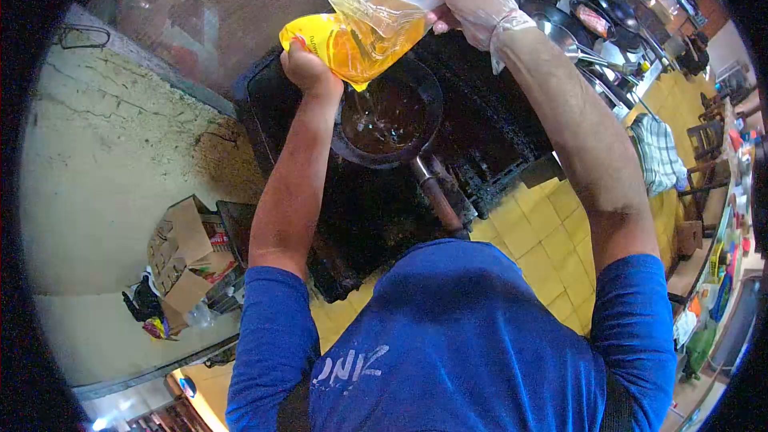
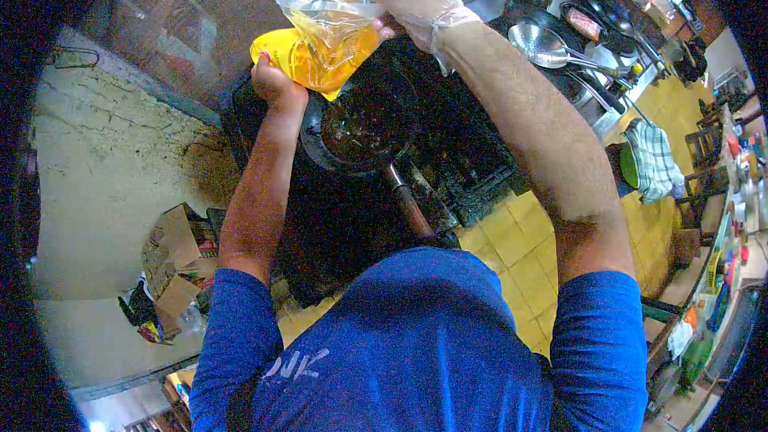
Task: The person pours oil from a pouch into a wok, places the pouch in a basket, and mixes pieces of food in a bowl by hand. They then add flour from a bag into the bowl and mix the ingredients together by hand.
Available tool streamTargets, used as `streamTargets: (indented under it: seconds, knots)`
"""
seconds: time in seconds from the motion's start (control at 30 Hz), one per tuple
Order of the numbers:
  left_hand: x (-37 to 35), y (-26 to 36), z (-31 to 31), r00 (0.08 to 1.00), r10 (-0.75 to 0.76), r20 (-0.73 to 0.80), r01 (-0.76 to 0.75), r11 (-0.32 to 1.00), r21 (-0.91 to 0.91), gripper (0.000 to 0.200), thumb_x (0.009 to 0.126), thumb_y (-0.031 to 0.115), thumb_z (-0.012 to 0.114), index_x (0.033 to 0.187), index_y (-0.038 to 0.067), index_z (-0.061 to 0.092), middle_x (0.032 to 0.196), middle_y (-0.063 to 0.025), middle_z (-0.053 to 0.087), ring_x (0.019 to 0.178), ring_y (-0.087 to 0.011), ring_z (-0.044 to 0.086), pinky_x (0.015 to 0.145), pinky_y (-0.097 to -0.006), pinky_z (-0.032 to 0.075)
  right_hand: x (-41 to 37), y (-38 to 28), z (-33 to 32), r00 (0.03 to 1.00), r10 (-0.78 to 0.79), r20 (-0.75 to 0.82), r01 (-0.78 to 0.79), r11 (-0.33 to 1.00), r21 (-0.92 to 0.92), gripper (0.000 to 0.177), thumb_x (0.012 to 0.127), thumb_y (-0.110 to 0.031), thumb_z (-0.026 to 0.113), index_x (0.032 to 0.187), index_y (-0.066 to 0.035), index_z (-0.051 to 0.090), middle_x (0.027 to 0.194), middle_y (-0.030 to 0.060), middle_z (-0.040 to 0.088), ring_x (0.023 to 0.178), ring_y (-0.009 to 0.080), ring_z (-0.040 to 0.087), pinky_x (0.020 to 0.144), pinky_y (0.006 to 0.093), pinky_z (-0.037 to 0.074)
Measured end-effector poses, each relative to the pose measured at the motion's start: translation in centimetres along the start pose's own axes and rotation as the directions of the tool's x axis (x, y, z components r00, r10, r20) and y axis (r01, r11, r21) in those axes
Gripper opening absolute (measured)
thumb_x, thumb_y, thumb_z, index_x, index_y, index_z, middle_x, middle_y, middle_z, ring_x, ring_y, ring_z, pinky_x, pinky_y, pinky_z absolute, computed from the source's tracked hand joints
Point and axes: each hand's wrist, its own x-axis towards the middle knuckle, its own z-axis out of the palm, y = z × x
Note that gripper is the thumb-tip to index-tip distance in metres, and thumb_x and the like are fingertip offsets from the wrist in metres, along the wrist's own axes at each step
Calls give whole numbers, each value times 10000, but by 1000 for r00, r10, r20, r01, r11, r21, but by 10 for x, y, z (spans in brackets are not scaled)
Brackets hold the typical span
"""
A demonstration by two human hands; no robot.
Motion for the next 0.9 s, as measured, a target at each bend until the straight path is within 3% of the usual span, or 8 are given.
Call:
streamTargets:
  seconds: [0.07,0.37,0.6,0.9]
  knots:
    - [2,-1,-3,999,-18,39,19,999,-25,379,962,225,324,1193,-29,486,1155,-180,593,1034,-334,610,919,-467,481,1,2,-2,999,-35,34,33,997,77,101,811,18,497,741,-21,558,588,111,576,439,177,548,362,278,449]
    - [-11,6,9,997,-21,77,21,1000,-12,390,963,224,312,1190,-46,480,1161,-181,592,1039,-334,611,919,-473,481,-8,-11,-2,1000,-28,14,28,1000,-14,108,818,17,498,733,-16,554,585,106,573,435,174,545,357,272,440]
    - [-18,10,14,989,-31,142,36,999,-37,384,962,212,306,1185,-45,483,1156,-181,594,1039,-326,612,930,-467,476,-7,-13,-5,998,-48,51,46,998,42,91,834,-3,512,757,-11,560,588,101,568,442,174,551,359,271,445]
    - [-9,5,15,998,27,63,-26,999,-21,370,965,203,313,1181,-39,492,1140,-168,600,1028,-316,618,918,-457,485,-7,-20,-6,997,-46,56,45,999,12,104,835,-9,503,760,-22,574,592,92,570,445,166,550,363,265,446]
